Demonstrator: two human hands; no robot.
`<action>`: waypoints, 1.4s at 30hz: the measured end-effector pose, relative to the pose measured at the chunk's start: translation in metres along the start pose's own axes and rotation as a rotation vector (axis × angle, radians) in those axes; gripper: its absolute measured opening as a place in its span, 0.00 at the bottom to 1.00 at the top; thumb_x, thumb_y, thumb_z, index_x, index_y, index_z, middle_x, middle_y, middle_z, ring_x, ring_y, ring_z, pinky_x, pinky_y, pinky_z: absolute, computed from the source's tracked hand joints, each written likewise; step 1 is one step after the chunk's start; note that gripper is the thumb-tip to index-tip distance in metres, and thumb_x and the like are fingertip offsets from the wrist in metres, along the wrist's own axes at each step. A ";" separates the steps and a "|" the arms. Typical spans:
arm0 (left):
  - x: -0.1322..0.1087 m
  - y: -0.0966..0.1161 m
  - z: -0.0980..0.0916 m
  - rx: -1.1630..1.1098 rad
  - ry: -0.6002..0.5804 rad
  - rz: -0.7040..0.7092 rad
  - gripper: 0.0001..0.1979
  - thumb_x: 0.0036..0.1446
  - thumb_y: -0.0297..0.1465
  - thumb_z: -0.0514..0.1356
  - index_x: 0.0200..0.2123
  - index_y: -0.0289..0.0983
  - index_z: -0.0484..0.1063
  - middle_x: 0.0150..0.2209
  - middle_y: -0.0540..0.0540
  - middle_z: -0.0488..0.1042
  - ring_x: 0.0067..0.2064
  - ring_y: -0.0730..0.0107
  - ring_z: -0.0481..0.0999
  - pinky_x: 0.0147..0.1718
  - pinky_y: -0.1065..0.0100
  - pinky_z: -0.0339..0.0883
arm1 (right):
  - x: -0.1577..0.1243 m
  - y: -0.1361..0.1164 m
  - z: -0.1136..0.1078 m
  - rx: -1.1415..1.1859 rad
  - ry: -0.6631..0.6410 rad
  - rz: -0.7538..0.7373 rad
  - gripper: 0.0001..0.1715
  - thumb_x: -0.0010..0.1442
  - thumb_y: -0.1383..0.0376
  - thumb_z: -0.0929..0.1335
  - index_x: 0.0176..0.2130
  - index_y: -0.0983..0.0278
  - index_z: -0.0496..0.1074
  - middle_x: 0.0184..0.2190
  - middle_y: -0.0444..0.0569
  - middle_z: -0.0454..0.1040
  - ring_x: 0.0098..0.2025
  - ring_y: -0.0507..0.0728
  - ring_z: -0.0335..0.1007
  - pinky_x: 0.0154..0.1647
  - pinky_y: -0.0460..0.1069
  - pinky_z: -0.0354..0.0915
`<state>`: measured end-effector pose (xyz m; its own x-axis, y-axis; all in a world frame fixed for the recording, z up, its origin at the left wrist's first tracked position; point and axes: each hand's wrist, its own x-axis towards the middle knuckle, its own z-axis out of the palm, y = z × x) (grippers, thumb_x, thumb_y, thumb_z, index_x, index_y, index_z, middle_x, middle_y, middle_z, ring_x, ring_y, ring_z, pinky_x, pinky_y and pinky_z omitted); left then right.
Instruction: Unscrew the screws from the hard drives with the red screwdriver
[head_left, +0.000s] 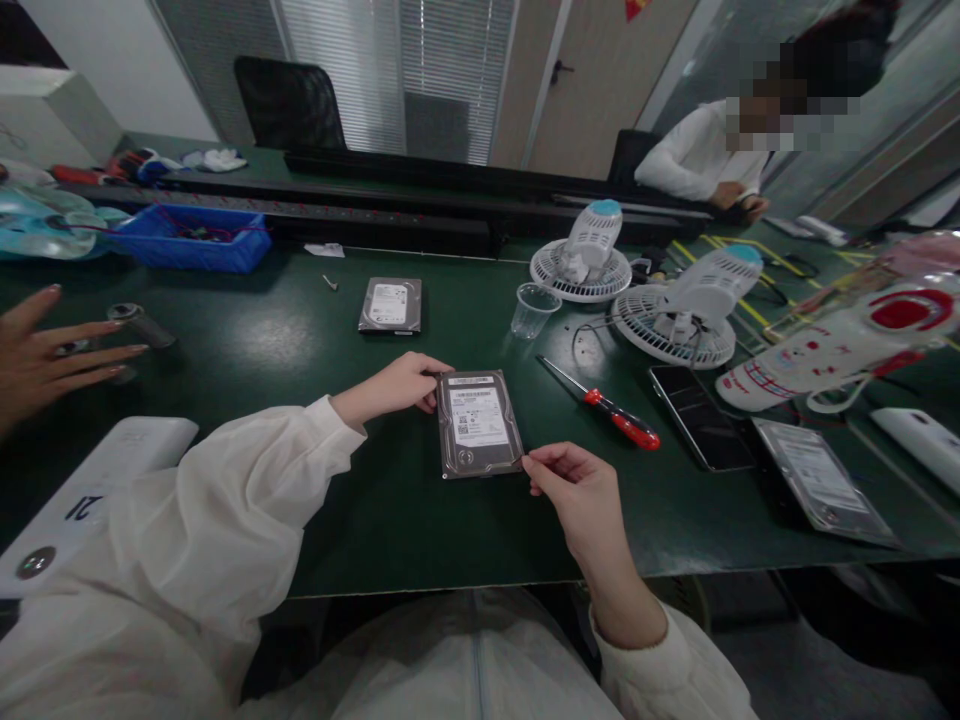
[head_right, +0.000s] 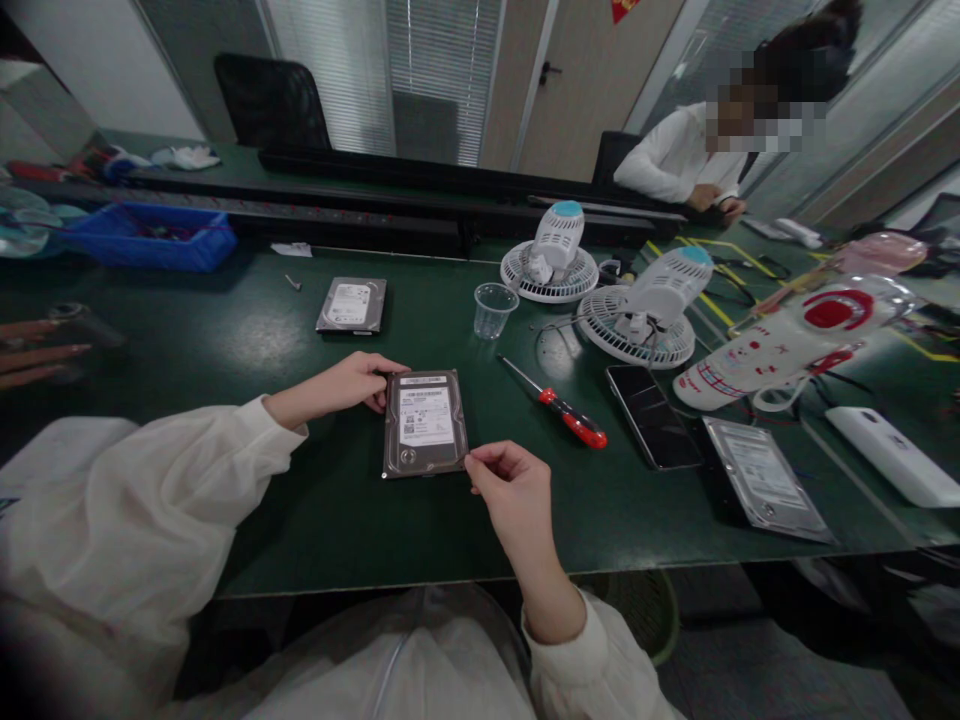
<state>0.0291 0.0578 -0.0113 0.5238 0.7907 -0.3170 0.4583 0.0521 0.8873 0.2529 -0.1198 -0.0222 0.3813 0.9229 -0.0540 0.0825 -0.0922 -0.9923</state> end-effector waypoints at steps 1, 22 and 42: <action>0.001 -0.001 0.000 -0.001 -0.001 -0.001 0.20 0.62 0.22 0.60 0.55 0.37 0.82 0.44 0.42 0.83 0.35 0.69 0.81 0.34 0.70 0.79 | 0.001 -0.001 0.000 0.018 0.000 0.020 0.14 0.45 0.57 0.79 0.26 0.65 0.79 0.21 0.47 0.78 0.21 0.50 0.69 0.21 0.46 0.69; 0.001 0.002 0.001 0.025 0.011 -0.004 0.22 0.61 0.21 0.59 0.56 0.37 0.82 0.43 0.42 0.83 0.34 0.69 0.81 0.33 0.71 0.78 | 0.000 0.000 0.000 0.109 -0.024 0.089 0.17 0.42 0.60 0.81 0.28 0.64 0.76 0.23 0.44 0.77 0.24 0.50 0.72 0.25 0.46 0.73; -0.003 0.008 0.001 -0.094 0.060 -0.072 0.24 0.58 0.18 0.56 0.55 0.32 0.81 0.41 0.41 0.83 0.33 0.70 0.80 0.35 0.69 0.79 | 0.050 -0.008 -0.096 -0.925 0.278 -0.501 0.25 0.55 0.53 0.74 0.47 0.66 0.78 0.48 0.64 0.75 0.53 0.70 0.67 0.58 0.68 0.63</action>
<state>0.0315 0.0552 -0.0033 0.4467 0.8179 -0.3626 0.4221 0.1646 0.8914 0.3592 -0.1091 -0.0059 0.2965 0.8279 0.4761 0.9038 -0.0820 -0.4201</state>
